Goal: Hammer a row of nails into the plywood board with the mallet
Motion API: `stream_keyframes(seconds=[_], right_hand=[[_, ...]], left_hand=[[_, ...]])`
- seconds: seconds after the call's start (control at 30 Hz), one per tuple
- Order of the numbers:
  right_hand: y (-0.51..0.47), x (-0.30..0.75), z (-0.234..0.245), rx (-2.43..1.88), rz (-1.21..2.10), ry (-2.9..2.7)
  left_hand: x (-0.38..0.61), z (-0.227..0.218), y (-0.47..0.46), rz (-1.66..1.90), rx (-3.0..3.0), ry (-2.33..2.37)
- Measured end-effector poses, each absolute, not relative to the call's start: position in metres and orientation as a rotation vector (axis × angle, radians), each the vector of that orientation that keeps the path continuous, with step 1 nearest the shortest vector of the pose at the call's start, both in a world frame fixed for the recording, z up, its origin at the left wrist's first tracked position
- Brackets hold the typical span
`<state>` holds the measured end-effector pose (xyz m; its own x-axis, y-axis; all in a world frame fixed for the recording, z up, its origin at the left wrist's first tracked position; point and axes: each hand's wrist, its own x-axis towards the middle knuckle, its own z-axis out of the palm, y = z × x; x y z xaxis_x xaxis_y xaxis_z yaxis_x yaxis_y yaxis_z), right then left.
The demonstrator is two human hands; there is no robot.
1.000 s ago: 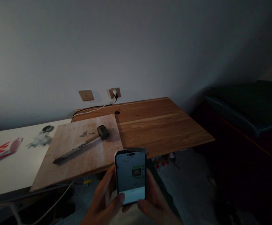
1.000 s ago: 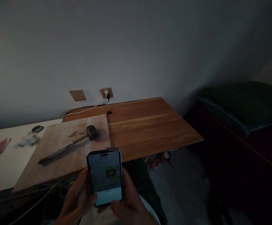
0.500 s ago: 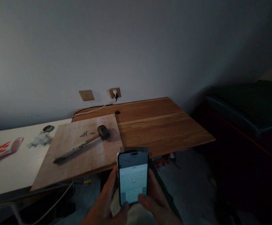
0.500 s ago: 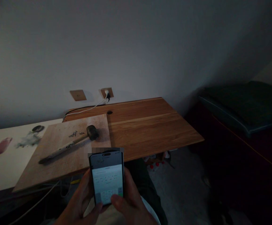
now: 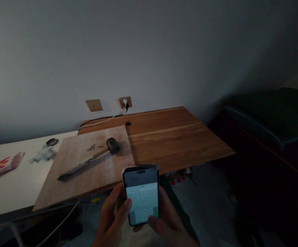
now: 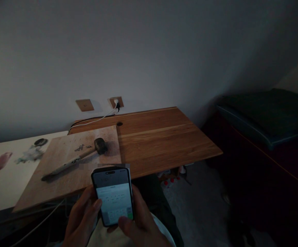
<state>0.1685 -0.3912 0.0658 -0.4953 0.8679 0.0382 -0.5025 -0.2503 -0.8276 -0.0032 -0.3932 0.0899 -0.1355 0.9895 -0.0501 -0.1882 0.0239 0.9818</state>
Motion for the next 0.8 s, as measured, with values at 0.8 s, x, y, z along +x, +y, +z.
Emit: stream_keyframes(seconds=[0.8], right_hand=[[-0.3926, 0.1716, 0.0637, -0.493, 1.917, -0.982]], left_hand=[[0.0015, 0.0897, -0.3993, 1.328, 0.883, 1.044]])
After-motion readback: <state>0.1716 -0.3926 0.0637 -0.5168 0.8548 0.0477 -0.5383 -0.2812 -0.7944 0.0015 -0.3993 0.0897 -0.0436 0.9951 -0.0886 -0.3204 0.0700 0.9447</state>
